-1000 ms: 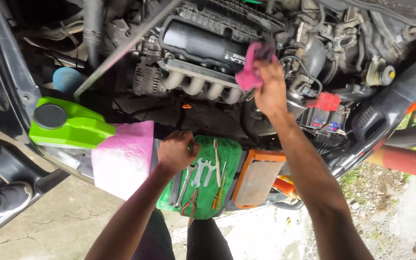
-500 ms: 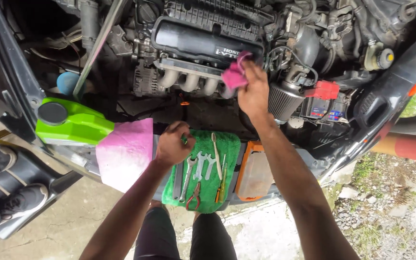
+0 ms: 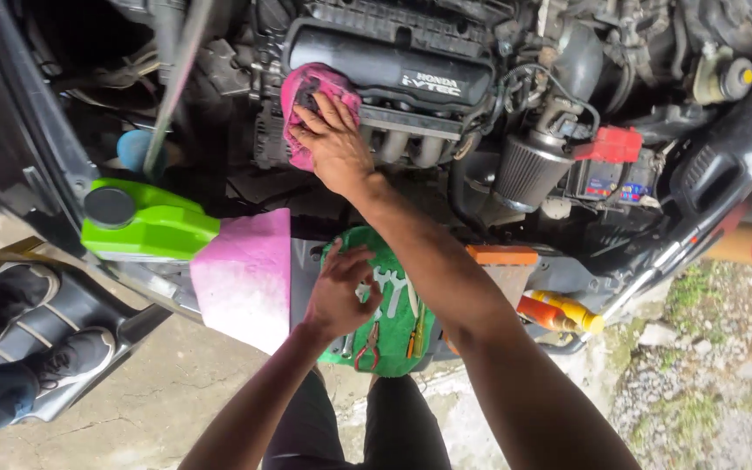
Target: The person cleans the car engine using a pink cloth and a wrench. They wipe various parts of the engine, including the top and sides, and use the wrench to adjust components within the engine bay.
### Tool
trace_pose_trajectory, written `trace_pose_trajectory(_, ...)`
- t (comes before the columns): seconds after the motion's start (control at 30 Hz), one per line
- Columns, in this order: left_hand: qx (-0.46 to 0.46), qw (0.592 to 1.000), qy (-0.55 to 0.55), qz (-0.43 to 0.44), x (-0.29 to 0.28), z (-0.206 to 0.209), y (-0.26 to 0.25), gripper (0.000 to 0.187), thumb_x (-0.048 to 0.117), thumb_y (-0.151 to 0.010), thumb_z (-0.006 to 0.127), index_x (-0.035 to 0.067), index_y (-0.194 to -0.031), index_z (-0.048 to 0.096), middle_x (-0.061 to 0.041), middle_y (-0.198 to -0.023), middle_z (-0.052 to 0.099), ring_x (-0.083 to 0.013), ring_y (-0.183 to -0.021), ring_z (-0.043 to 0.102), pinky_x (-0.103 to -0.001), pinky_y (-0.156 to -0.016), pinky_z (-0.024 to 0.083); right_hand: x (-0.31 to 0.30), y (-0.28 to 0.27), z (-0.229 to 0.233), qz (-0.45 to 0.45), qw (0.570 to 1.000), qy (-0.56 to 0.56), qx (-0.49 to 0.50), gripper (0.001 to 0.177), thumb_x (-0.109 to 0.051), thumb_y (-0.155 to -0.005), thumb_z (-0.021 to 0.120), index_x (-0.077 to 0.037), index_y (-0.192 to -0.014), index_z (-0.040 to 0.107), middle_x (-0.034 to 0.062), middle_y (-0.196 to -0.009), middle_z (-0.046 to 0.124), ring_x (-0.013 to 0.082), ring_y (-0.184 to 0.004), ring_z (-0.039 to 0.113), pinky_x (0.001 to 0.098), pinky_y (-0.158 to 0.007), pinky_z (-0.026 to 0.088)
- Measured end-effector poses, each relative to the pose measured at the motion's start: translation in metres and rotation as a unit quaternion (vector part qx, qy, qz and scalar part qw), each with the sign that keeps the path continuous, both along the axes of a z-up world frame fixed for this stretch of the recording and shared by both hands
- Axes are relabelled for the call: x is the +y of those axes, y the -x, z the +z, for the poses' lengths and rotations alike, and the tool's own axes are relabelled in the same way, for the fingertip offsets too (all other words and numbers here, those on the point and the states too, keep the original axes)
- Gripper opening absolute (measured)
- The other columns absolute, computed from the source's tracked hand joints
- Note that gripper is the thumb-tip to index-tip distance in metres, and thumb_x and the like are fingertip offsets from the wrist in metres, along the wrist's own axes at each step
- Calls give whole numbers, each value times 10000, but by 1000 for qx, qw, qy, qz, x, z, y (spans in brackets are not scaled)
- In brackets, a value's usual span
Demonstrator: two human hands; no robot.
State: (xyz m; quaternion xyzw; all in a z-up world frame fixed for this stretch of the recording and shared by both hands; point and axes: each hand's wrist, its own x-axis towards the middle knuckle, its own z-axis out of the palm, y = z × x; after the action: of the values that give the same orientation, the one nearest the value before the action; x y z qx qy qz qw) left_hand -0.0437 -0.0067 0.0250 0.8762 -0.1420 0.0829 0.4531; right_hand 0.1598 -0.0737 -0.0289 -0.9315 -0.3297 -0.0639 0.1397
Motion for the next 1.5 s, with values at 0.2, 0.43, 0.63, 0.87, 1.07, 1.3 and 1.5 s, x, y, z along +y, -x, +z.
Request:
trace_pose_trajectory(0.2, -15, 999, -45, -14, 7, -10, 7, 86, 115, -615, 631, 119, -669, 564, -50, -1009, 682, -227, -1015, 665, -463, -1090, 337, -115, 16, 17, 40, 998, 30, 31, 689, -88, -616, 744, -137, -1287, 597, 0, -1455, 456, 331, -1373, 328, 455, -1147, 253)
trace_pose_trajectory(0.43, -2, 999, -53, -8, 6, -26, 10, 76, 156, -628, 628, 162, -669, 564, 8, -970, 663, -170, -992, 664, -425, -1106, 328, -161, 45, 25, -210, 977, -27, 16, 492, -28, -696, 669, -184, -1162, 688, 14, -1285, 599, 350, -1162, 559, 409, -1014, 441)
trace_pose_trajectory(0.63, 2, 998, -58, 16, 1, -25, 4, 90, 182, -620, 645, 191, -649, 560, 46, -948, 650, -133, -980, 656, -409, -1116, 313, -148, 37, 17, -331, 933, -139, 26, 288, -113, -767, 673, -250, -1013, 733, -28, -1156, 549, 274, -986, 625, 347, -920, 502)
trace_pose_trajectory(0.87, 10, 999, -29, 37, -7, -18, 4, 129, 162, -600, 674, 186, -650, 558, 27, -951, 644, -172, -939, 658, -424, -1094, 337, -132, 12, 1, -303, 952, -33, -39, 458, -105, -618, 749, -173, -1067, 692, -11, -1158, 559, 276, -974, 559, 424, -897, 498)
trace_pose_trajectory(1.07, 12, 999, -23, 26, -6, -12, -1, 135, 137, -589, 678, 156, -646, 558, -5, -908, 654, -203, -898, 660, -432, -1066, 364, -168, 27, 15, -207, 977, -57, 9, 512, 46, -652, 663, -153, -1124, 649, 6, -1188, 544, 326, -1075, 530, 456, -905, 489)
trace_pose_trajectory(1.3, 15, 999, -26, 23, -4, -23, 1, 129, 124, -620, 674, 164, -629, 551, 26, -874, 659, -150, -917, 663, -384, -1079, 348, -209, 42, -19, -426, 841, -140, 303, 196, -274, -797, 696, -234, -989, 697, 149, -759, 683, 322, -616, 673, 366, -366, 573)
trace_pose_trajectory(1.5, -23, 998, -52, 39, -5, -23, -1, 127, 99, -600, 648, 144, -623, 531, 7, -824, 620, -168, -889, 648, -408, -1049, 376, -180, 28, -18, -330, 915, -230, 25, 269, -51, -711, 745, 16, -926, 598, 185, -988, 539, 441, -869, 616, 490, -677, 562)
